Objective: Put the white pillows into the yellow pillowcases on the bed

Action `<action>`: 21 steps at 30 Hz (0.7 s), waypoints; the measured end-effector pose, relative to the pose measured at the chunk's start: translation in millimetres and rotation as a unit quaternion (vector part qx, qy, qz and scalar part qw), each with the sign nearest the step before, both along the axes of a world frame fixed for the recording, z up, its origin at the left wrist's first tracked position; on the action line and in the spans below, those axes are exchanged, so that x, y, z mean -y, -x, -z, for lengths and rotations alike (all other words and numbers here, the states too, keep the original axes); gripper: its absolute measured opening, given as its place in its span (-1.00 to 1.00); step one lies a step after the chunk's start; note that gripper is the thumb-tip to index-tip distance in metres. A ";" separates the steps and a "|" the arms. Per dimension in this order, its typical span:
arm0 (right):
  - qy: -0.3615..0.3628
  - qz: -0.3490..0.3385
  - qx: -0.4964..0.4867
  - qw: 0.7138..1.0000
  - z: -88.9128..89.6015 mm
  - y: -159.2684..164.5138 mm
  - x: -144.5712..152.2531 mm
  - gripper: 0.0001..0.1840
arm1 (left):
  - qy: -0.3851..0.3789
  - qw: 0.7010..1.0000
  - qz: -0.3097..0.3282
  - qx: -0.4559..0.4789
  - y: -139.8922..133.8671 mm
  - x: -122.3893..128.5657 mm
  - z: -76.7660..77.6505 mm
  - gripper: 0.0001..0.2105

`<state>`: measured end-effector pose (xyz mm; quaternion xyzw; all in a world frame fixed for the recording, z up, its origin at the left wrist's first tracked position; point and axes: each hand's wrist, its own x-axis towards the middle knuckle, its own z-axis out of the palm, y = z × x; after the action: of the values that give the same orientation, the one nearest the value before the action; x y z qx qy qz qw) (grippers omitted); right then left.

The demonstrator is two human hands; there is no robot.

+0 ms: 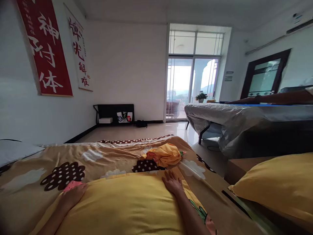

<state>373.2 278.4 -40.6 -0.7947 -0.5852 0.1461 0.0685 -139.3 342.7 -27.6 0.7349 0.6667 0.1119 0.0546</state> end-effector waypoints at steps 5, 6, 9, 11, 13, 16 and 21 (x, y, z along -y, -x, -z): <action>-0.023 0.010 0.045 0.999 4.1 -5.5 9.3 -0.38 | 0.009 1.000 -0.013 0.015 14.1 8.9 1.7 -0.52; -0.031 0.004 0.054 0.998 5.4 -9.5 16.0 -0.40 | 0.012 0.999 -0.027 0.023 22.6 14.0 2.9 -0.49; -0.055 -0.013 0.081 0.995 10.1 -29.2 40.4 -0.44 | 0.023 0.995 -0.089 0.047 56.8 36.3 9.4 -0.43; -0.070 -0.008 0.096 0.993 10.6 -44.0 54.4 -0.44 | 0.017 0.991 -0.114 0.066 79.3 54.2 11.8 -0.42; -0.088 0.005 0.109 0.990 4.8 -53.5 63.5 -0.44 | -0.006 0.987 -0.132 0.091 93.1 71.7 7.3 -0.43; -0.141 0.005 0.120 0.983 -20.4 -45.4 72.8 -0.43 | -0.050 0.982 -0.149 0.109 84.6 97.9 -13.7 -0.42; -0.298 -0.153 0.053 0.941 -63.1 34.7 103.7 -0.42 | -0.180 0.974 0.132 0.045 -4.2 156.4 -38.6 -0.46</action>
<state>338.5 174.7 22.6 -0.6456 -0.7190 -0.0690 0.2480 -135.0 186.3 11.0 0.8081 0.5299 0.2550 -0.0348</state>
